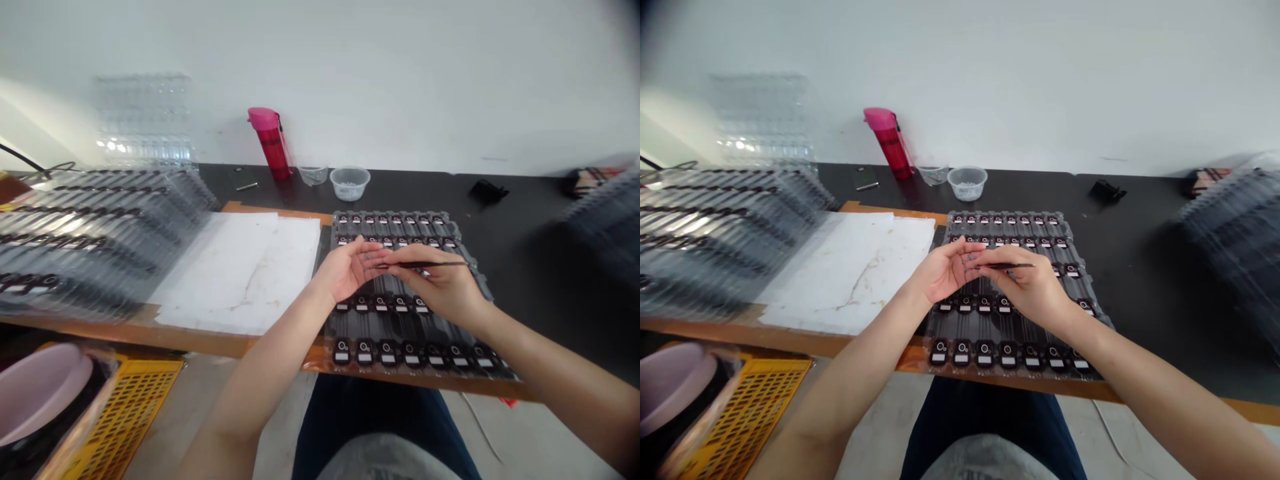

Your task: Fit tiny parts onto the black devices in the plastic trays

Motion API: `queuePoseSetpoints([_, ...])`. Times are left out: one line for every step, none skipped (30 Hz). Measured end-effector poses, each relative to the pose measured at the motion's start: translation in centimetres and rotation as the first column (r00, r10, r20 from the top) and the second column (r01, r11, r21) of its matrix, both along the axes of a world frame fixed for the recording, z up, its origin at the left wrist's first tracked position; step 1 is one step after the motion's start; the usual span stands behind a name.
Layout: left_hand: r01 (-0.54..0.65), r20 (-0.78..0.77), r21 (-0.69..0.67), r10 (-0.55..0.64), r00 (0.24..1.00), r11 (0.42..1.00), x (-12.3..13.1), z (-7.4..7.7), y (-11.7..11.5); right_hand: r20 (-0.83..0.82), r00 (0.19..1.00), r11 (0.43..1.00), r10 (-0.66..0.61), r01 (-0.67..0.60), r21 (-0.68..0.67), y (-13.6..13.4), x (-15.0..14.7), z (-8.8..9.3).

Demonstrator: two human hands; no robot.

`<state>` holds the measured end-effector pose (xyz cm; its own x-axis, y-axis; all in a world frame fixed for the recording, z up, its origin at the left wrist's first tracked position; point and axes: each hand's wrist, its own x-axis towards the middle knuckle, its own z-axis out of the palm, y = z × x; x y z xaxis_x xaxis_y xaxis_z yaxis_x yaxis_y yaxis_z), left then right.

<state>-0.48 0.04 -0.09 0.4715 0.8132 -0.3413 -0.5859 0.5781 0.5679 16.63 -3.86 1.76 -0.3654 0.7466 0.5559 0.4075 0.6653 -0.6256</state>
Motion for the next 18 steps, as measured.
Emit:
queuePoseSetpoints([0.001, 0.002, 0.000, -0.001, 1.000, 1.000, 0.0, 0.0, 0.0, 0.004, 1.000, 1.000, -0.002, 0.002, 0.005, 0.0, 0.0, 0.0])
queuePoseSetpoints([0.001, 0.005, -0.001, -0.001, 1.000, 1.000, 0.0, 0.0, 0.0, 0.005, 1.000, 1.000, 0.000, 0.000, 0.010, 0.0, -0.1, 0.0])
queuePoseSetpoints([0.002, 0.008, -0.001, -0.002, 1.000, 1.000, 0.1, 0.1, 0.0, 0.002, 1.000, 1.000, 0.002, -0.002, 0.014, -0.1, -0.1, 0.1])
queuePoseSetpoints([0.003, 0.012, 0.000, -0.003, 1.000, 1.000, 0.1, 0.1, -0.1, -0.006, 1.000, 1.000, 0.005, -0.005, 0.015, -0.1, -0.1, 0.0])
queuePoseSetpoints([0.004, 0.016, 0.000, -0.004, 1.000, 1.000, 0.1, 0.0, -0.1, -0.016, 1.000, 1.000, 0.006, -0.006, 0.013, -0.1, -0.1, 0.0])
queuePoseSetpoints([0.003, 0.020, 0.001, -0.003, 1.000, 1.000, 0.1, 0.0, -0.1, -0.027, 1.000, 1.000, 0.006, -0.006, 0.007, -0.1, -0.2, 0.0])
queuePoseSetpoints([0.002, 0.023, 0.002, -0.002, 1.000, 1.000, 0.1, 0.0, -0.1, -0.043, 0.999, 1.000, 0.004, -0.004, -0.003, -0.1, -0.1, -0.1])
queuePoseSetpoints([0.000, 0.024, 0.003, 0.000, 1.000, 1.000, 0.1, 0.0, -0.1, -0.061, 0.998, 1.000, -0.002, 0.001, -0.022, -0.1, -0.1, -0.1])
queuePoseSetpoints([0.000, 0.022, 0.004, 0.000, 1.000, 1.000, 0.1, 0.0, -0.1, -0.083, 0.996, 0.999, -0.014, 0.010, -0.049, -0.1, -0.1, -0.1])
queuePoseSetpoints([-0.001, 0.015, 0.004, 0.001, 1.000, 1.000, 0.1, 0.0, -0.1, -0.110, 0.993, 0.996, -0.034, 0.025, -0.081, -0.1, 0.0, -0.2])
queuePoseSetpoints([0.001, 0.001, 0.005, -0.001, 1.000, 1.000, 0.1, 0.0, -0.1, -0.143, 0.988, 0.992, -0.063, 0.047, -0.115, -0.1, 0.2, -0.2])
queuePoseSetpoints([0.006, -0.023, 0.009, -0.006, 1.000, 1.000, 0.1, 0.0, -0.1, -0.176, 0.979, 0.986, -0.099, 0.073, -0.147, -0.1, 0.3, -0.1])
queuePoseSetpoints([0.017, -0.056, 0.017, -0.016, 0.998, 1.000, 0.1, 0.1, -0.2, -0.208, 0.968, 0.979, -0.138, 0.102, -0.176, -0.2, 0.5, -0.1])
queuePoseSetpoints([0.036, -0.094, 0.027, -0.033, 0.995, 0.999, 0.1, 0.1, -0.2, -0.236, 0.956, 0.971, -0.176, 0.129, -0.200, -0.2, 0.8, 0.0])
queuePoseSetpoints([0.064, -0.127, 0.039, -0.059, 0.990, 0.997, 0.1, 0.1, -0.3, -0.259, 0.943, 0.964, -0.208, 0.152, -0.218, -0.3, 1.0, 0.0])
queuePoseSetpoints([0.099, -0.150, 0.051, -0.090, 0.985, 0.994, 0.1, 0.2, -0.4, -0.275, 0.933, 0.958, -0.230, 0.168, -0.232, -0.4, 1.2, 0.1])
queuePoseSetpoints([0.136, -0.162, 0.065, -0.124, 0.979, 0.989, 0.1, 0.2, -0.5, -0.286, 0.926, 0.953, -0.246, 0.178, -0.243, -0.5, 1.3, 0.1])
queuePoseSetpoints([0.168, -0.163, 0.080, -0.153, 0.975, 0.983, 0.1, 0.2, -0.6, -0.294, 0.922, 0.951, -0.253, 0.182, -0.249, -0.6, 1.4, 0.1])
